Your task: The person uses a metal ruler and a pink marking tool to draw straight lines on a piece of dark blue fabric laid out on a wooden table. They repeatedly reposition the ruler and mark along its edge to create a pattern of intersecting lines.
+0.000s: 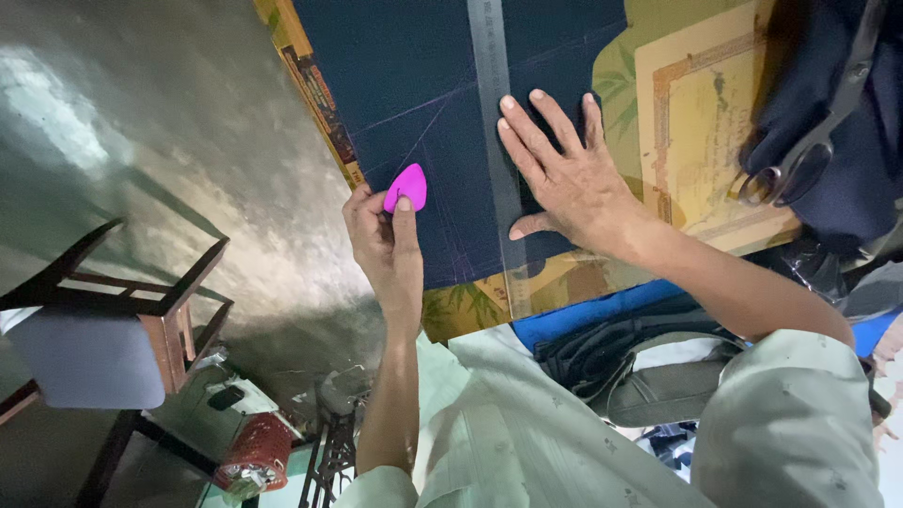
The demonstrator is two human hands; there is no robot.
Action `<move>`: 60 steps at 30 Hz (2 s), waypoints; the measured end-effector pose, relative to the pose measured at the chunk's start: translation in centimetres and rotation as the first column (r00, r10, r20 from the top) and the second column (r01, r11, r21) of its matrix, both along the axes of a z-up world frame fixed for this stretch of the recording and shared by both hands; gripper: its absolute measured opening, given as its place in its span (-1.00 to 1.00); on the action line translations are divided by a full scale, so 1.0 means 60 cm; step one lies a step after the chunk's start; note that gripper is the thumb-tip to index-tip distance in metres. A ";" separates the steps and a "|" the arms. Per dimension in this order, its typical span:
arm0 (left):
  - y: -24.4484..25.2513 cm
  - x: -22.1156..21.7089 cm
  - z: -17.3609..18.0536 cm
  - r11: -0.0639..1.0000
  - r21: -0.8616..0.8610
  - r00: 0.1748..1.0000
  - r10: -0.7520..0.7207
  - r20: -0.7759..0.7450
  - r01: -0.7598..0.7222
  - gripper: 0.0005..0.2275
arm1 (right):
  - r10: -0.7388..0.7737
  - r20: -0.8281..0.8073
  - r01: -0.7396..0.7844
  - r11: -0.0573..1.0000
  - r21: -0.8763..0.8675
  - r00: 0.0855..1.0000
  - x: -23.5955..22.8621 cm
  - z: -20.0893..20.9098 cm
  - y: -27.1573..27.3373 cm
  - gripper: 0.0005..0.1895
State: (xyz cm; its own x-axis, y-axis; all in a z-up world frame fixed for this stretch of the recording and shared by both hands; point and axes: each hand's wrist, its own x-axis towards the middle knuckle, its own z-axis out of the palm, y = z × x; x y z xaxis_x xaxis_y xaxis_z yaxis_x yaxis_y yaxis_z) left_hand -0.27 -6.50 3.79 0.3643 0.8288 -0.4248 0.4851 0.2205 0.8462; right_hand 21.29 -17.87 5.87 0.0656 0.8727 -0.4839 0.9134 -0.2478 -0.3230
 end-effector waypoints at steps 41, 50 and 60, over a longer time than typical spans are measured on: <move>0.084 0.085 -0.018 0.987 -0.097 0.945 0.152 0.290 -0.129 -0.78 | 0.093 0.147 -0.091 0.996 -0.020 0.985 -0.002 -0.002 -0.002 0.27; 0.128 0.138 -0.058 0.998 -0.037 0.937 -0.035 0.348 0.051 -0.69 | 0.051 0.097 -0.048 0.999 -0.025 0.994 -0.005 0.001 0.007 0.31; 0.157 0.157 -0.103 0.926 0.282 0.916 -0.322 0.239 0.252 -0.72 | 0.054 0.148 -0.045 0.997 -0.064 0.988 -0.016 -0.008 -0.001 0.35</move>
